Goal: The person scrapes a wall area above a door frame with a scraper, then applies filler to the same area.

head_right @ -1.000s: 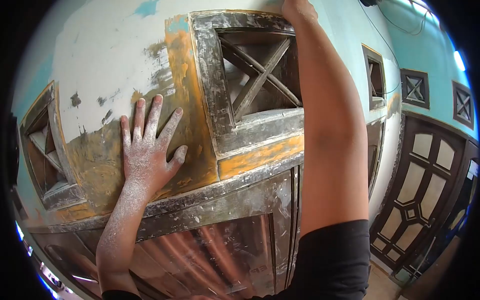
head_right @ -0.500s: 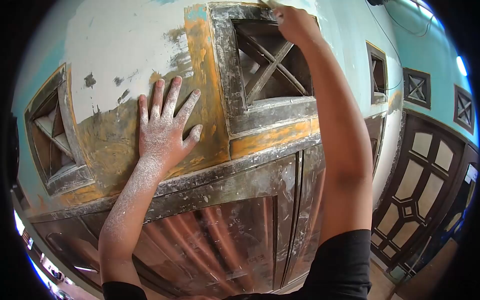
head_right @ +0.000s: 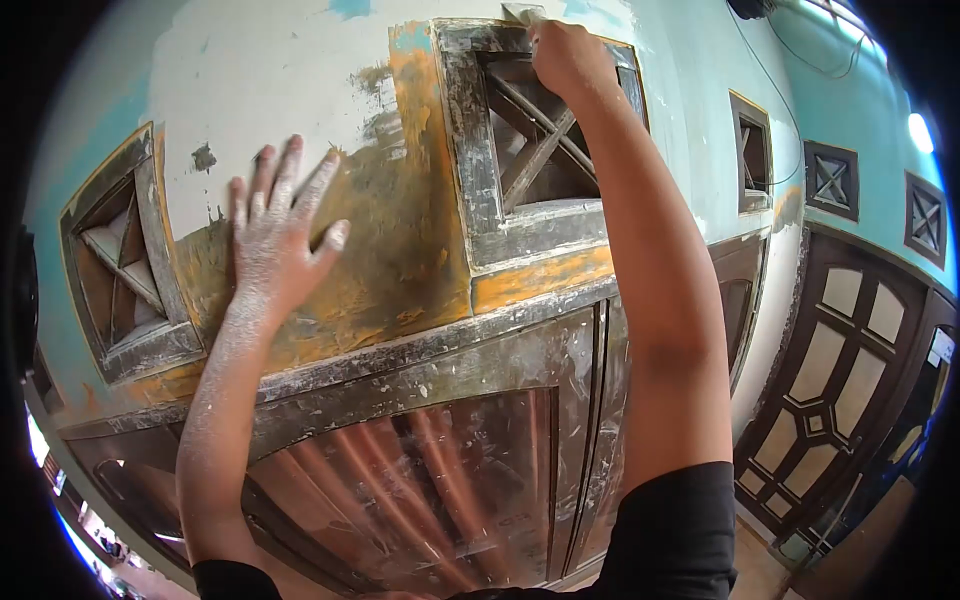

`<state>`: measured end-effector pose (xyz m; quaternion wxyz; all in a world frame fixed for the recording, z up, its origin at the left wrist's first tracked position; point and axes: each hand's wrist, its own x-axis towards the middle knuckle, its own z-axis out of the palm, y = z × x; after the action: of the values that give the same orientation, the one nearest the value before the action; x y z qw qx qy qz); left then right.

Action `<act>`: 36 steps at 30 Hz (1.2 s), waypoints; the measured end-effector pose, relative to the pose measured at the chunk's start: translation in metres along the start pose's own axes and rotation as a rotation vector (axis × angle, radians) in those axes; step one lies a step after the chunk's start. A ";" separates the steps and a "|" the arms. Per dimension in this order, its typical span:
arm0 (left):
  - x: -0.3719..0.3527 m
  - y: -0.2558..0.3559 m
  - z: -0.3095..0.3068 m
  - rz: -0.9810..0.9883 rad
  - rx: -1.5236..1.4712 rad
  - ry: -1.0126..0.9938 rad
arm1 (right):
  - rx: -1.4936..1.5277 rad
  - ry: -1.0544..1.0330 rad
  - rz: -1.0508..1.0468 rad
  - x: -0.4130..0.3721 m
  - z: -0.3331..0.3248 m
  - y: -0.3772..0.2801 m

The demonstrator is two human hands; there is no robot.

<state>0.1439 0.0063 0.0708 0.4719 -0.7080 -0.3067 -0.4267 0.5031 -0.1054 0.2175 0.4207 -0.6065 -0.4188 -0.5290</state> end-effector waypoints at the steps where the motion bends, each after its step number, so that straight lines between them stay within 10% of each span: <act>1: -0.001 -0.007 -0.003 0.002 0.004 -0.001 | 0.004 0.000 0.003 0.009 0.003 0.003; 36: -0.016 -0.010 0.007 -0.001 -0.037 0.072 | -0.017 0.065 -0.033 -0.013 0.011 0.003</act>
<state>0.1311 0.0163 0.0595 0.4694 -0.7005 -0.2819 -0.4577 0.5080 -0.0970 0.2030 0.4203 -0.5854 -0.4103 -0.5588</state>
